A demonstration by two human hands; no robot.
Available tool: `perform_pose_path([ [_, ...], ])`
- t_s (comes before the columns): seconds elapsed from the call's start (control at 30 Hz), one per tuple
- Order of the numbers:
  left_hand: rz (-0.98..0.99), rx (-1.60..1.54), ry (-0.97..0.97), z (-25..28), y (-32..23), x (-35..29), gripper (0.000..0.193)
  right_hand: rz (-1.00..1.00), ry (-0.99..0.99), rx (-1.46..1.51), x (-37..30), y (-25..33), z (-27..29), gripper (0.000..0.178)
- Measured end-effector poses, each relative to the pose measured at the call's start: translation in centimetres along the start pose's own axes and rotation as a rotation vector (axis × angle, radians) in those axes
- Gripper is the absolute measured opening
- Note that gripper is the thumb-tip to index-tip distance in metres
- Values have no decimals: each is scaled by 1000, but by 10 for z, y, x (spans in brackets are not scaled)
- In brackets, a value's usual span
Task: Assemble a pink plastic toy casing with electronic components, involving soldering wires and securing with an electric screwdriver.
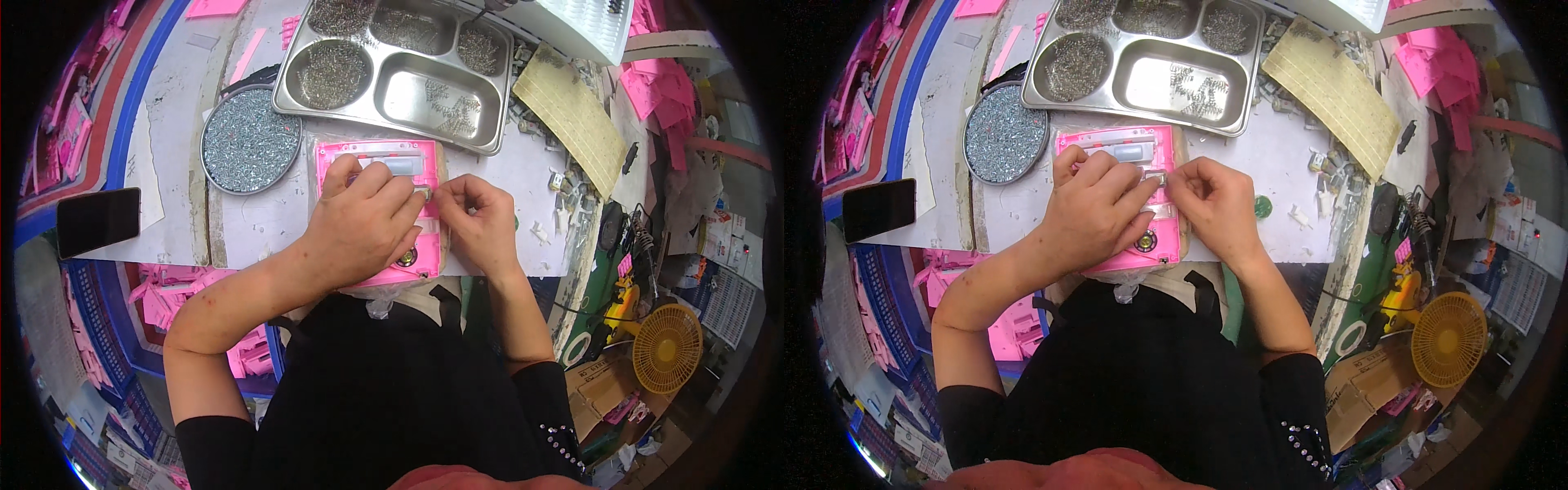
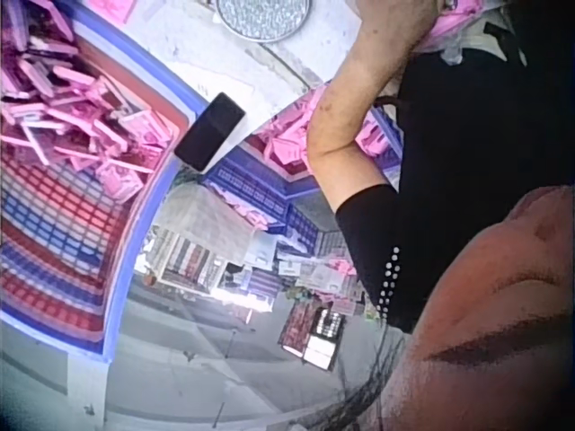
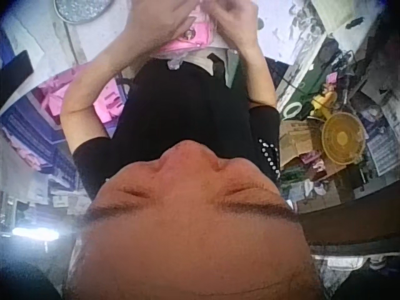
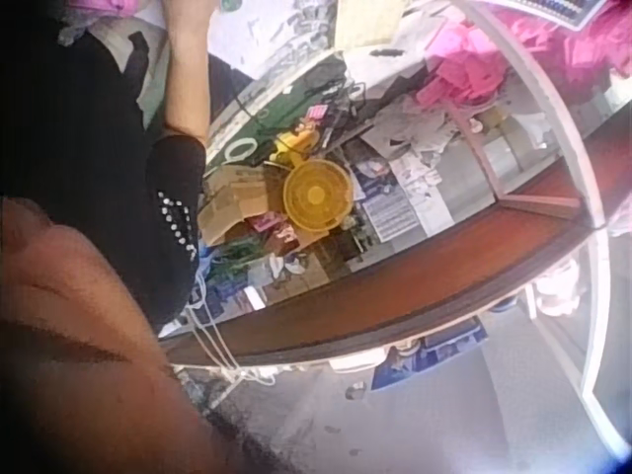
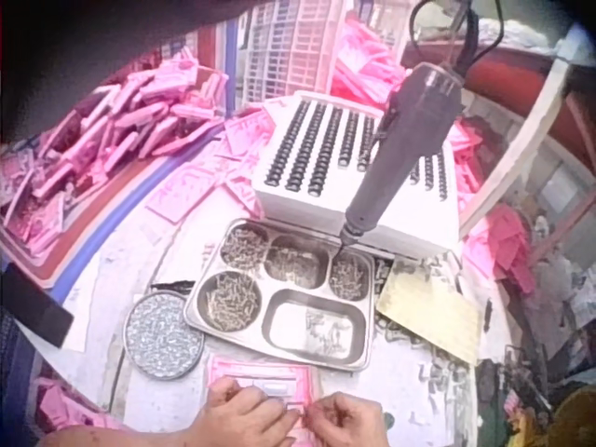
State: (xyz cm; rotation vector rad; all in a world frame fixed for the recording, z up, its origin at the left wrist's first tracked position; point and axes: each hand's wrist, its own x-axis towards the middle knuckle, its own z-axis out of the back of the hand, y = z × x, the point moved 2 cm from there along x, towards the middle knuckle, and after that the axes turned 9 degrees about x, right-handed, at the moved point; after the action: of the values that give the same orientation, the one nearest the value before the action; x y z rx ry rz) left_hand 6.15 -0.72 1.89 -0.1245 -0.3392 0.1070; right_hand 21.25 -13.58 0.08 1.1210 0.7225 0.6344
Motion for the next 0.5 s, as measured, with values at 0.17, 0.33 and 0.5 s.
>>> perform_pose_path([
  [0.17,-33,44,-114,-8,2,1,36,-7,52,111,-5,-7,6,14],
  [0.33,-59,69,-25,-5,3,1,41,363,18,-296,-12,13,3,12],
  [0.5,-71,74,-47,-7,3,0,36,621,76,-629,-15,31,-8,13],
])
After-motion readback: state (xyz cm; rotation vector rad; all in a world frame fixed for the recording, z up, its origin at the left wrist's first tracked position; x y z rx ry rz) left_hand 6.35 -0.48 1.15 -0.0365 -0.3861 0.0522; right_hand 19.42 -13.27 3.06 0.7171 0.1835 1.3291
